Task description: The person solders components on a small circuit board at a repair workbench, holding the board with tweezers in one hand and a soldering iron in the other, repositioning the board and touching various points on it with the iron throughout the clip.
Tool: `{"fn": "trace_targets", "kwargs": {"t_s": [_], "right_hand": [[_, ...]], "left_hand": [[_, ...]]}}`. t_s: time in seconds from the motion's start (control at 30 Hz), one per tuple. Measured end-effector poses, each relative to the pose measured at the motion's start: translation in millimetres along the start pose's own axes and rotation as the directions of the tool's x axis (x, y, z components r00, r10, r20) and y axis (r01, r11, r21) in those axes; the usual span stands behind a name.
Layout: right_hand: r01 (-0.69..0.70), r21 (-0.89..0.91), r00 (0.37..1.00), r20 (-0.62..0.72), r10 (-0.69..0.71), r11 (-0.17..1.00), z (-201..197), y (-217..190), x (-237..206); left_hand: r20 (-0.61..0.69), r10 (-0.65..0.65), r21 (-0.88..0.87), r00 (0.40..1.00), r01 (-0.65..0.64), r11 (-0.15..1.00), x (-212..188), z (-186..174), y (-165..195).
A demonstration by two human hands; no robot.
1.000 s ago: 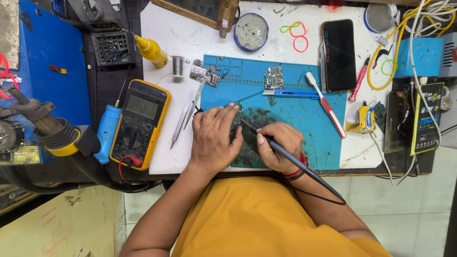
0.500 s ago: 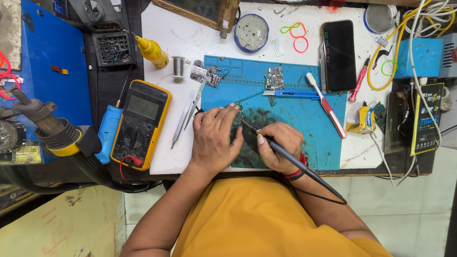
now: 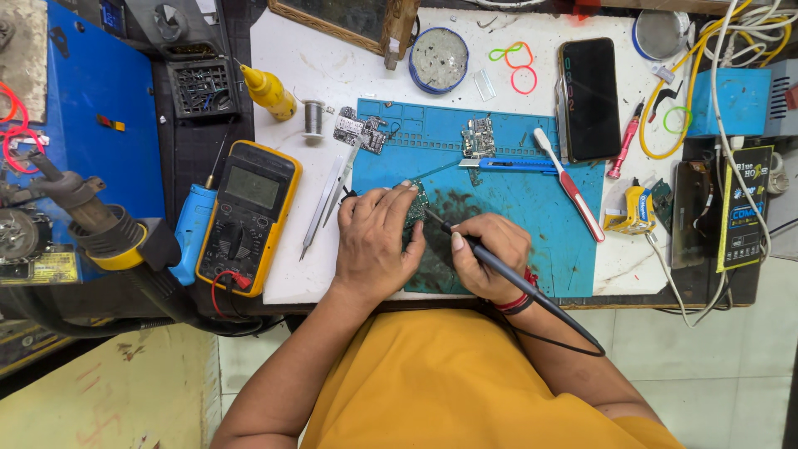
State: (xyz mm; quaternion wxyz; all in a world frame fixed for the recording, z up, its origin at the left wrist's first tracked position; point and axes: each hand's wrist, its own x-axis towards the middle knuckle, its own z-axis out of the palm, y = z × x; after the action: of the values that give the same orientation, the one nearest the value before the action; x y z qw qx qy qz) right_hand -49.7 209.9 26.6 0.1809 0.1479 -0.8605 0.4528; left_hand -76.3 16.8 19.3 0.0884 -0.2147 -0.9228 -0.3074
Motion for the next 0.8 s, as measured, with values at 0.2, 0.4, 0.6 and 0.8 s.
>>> {"fn": "trace_targets", "kwargs": {"t_s": [0.2, 0.4, 0.6, 0.8], "right_hand": [[-0.002, 0.002, 1.0, -0.003, 0.002, 1.0, -0.3, 0.3, 0.0], [-0.001, -0.004, 1.0, -0.009, 0.001, 1.0, 0.2, -0.1, -0.1], [0.013, 0.021, 0.998, -0.061, -0.012, 1.0, -0.3, 5.6, -5.1], [-0.019, -0.006, 0.992, -0.127, 0.018, 1.0, 4.8, 14.0, -12.5]], "left_hand": [[-0.001, 0.0, -0.003, 1.0, 0.0, 1.0, 0.4, -0.2, 0.1], [0.001, -0.003, -0.003, 1.0, 0.003, 1.0, -0.4, 0.6, -0.4], [0.0, -0.017, 0.031, 1.0, 0.017, 0.999, 0.0, 0.7, -0.5], [-0.034, -0.069, 0.109, 0.997, 0.072, 0.991, -2.2, 3.3, 0.6]]}}
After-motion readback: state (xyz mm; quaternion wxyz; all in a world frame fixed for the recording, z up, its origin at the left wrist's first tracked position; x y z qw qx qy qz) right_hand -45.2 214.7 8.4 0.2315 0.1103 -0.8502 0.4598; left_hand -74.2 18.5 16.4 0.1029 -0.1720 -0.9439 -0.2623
